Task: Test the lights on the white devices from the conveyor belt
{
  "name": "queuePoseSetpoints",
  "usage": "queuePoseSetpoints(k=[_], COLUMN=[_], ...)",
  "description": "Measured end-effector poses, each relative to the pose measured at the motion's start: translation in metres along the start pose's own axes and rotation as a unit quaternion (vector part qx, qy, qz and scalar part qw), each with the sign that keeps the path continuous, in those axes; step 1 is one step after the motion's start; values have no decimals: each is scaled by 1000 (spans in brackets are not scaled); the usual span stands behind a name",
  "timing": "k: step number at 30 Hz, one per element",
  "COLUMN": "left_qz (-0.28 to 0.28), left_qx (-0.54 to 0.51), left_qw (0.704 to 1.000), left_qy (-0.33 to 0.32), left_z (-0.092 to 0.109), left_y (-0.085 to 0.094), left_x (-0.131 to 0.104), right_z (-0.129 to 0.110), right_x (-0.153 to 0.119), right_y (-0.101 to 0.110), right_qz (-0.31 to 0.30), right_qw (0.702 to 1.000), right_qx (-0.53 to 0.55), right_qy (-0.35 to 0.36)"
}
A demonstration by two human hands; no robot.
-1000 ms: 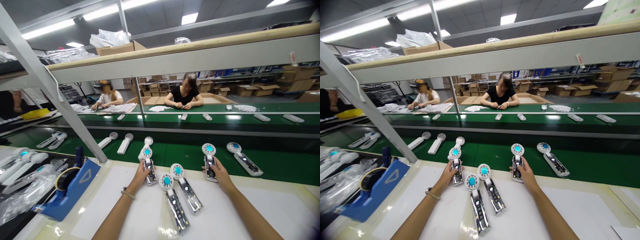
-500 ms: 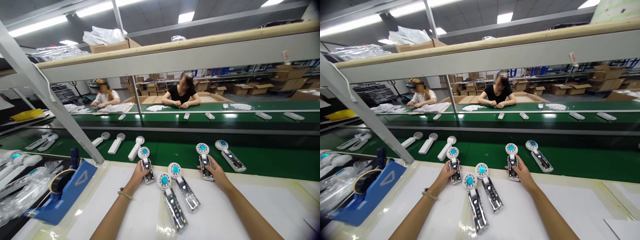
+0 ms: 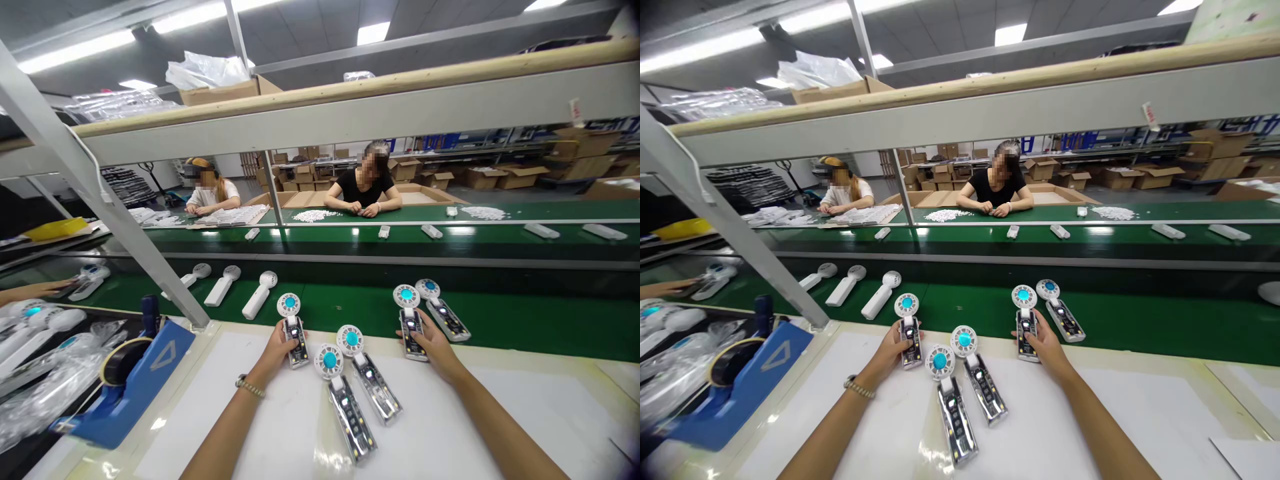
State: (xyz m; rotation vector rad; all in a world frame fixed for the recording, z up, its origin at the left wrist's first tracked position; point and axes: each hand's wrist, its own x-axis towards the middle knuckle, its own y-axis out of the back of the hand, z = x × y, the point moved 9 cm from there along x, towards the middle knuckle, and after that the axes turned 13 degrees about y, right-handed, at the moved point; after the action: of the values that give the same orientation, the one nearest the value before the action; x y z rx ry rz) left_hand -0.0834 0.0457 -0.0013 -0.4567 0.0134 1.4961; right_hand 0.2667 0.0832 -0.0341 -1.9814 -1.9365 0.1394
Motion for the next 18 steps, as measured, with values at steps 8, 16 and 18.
queuePoseSetpoints(k=[8, 16, 18], left_qz=[-7, -9, -7], left_qx=[1, -1, -3], left_qw=[1000, 1000, 1000], left_qy=[-8, -7, -7], left_z=[-2, -2, -2], left_y=[3, 3, 3], left_x=[4, 3, 3], right_z=[-2, 0, 0], right_x=[0, -4, -6], right_y=[-2, -7, -11], right_qz=[-1, -22, -26], right_qw=[1000, 999, 998], right_qx=[6, 38, 50], right_qy=[7, -19, -25])
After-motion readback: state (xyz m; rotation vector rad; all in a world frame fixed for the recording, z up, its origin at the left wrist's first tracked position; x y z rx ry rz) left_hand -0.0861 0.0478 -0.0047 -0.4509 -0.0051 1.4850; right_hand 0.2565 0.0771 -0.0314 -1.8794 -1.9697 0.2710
